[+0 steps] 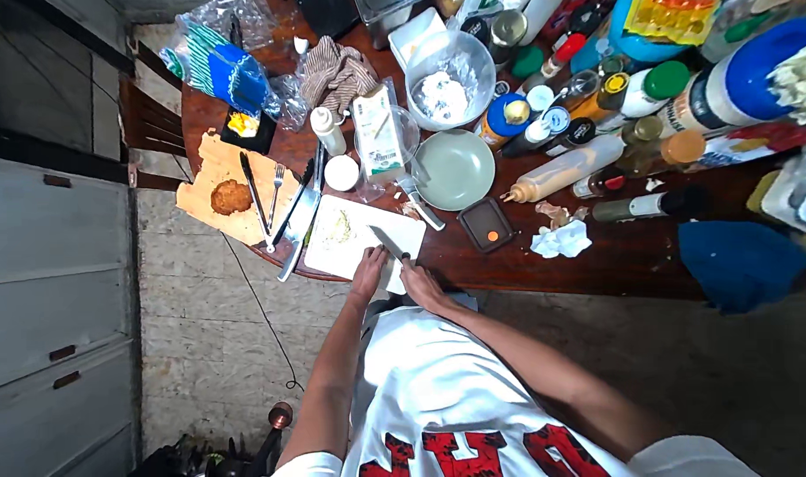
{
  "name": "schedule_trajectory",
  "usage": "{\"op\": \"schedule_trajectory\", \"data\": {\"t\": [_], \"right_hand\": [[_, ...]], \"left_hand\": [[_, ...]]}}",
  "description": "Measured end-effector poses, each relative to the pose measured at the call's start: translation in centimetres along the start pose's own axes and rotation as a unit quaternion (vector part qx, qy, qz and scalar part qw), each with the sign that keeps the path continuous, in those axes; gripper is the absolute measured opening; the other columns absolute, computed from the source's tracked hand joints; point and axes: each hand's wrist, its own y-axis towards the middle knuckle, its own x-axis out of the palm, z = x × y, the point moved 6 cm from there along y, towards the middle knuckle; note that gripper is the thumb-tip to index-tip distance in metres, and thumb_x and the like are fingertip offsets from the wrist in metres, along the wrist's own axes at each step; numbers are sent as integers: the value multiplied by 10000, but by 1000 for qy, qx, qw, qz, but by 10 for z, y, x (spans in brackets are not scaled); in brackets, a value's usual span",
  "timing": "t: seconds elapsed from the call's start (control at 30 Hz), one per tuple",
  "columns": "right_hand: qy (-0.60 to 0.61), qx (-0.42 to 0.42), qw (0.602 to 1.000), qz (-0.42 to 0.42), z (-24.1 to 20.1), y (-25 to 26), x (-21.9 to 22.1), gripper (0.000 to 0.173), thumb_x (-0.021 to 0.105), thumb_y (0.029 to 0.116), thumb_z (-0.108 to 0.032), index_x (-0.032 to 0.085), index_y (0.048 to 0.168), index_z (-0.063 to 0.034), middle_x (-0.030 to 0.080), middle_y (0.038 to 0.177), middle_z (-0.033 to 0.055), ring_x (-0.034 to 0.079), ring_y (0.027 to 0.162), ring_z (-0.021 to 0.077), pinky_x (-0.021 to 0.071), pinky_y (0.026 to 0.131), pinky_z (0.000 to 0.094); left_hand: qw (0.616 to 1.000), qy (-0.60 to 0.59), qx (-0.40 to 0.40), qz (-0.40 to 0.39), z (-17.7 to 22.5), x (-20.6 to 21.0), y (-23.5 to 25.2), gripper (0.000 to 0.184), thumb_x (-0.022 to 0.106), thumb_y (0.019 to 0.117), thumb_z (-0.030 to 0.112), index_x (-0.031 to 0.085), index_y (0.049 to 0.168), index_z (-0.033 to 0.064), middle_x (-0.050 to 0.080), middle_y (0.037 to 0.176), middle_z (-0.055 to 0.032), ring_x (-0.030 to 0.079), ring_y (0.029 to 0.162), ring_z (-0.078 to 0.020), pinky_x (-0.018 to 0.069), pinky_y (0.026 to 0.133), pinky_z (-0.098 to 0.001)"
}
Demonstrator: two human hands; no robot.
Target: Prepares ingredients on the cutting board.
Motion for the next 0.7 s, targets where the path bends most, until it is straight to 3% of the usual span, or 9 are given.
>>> {"op": "schedule_trajectory", "data": {"t": [0.23, 0.33, 0.5, 0.6, 0.67, 0.7], "right_hand": [[-2, 46, 999, -11, -3, -9, 8, 411, 362, 1087, -221, 517, 1413, -26, 716, 1006, 206, 722, 988, 385, 584, 852, 520], [29, 44, 999, -10, -2, -3, 15, 391, 374, 1087, -208, 527, 1390, -14, 712, 1011, 210, 717, 1000, 384, 579, 873, 520], [79, 47, 996, -6, 0, 18, 20, 342, 422, 1082, -202, 561, 1319, 0, 698, 1067, 234, 698, 1052, 396, 557, 921, 547], [105, 55, 993, 5, 4, 27, 17, 332, 432, 1081, -219, 573, 1285, 1, 696, 1056, 229, 700, 1039, 387, 563, 907, 543], [136, 64, 989, 14, 11, 29, 11, 334, 443, 1083, -235, 590, 1265, 3, 692, 1043, 227, 699, 1029, 382, 563, 902, 541], [147, 70, 986, 21, 13, 28, 9, 338, 444, 1083, -241, 597, 1262, 2, 696, 1029, 225, 703, 1013, 379, 566, 895, 539]], "left_hand": [[1000, -17, 23, 10, -5, 0, 2, 195, 537, 1022, 33, 700, 1125, 58, 630, 1337, -110, 563, 1279, -305, 488, 1078, -418], [999, -29, 30, 21, -6, -2, 2, 169, 549, 1026, 54, 701, 1099, 56, 641, 1312, -111, 574, 1260, -304, 486, 1079, -418], [999, -33, 36, -5, -10, -2, 3, 211, 534, 1050, 116, 694, 1170, 52, 626, 1349, -122, 549, 1305, -308, 466, 1105, -433], [998, -15, 42, -42, -13, 0, 2, 319, 503, 1029, 30, 628, 1321, 56, 548, 1468, -116, 487, 1381, -306, 439, 1140, -412], [999, 5, 30, -39, -11, 1, 1, 346, 514, 1007, 2, 624, 1332, 46, 577, 1430, -127, 528, 1340, -307, 464, 1114, -408], [999, 21, 6, -31, -9, -2, -1, 295, 534, 1034, 79, 634, 1307, 33, 612, 1365, -144, 575, 1284, -309, 491, 1083, -418]]}}
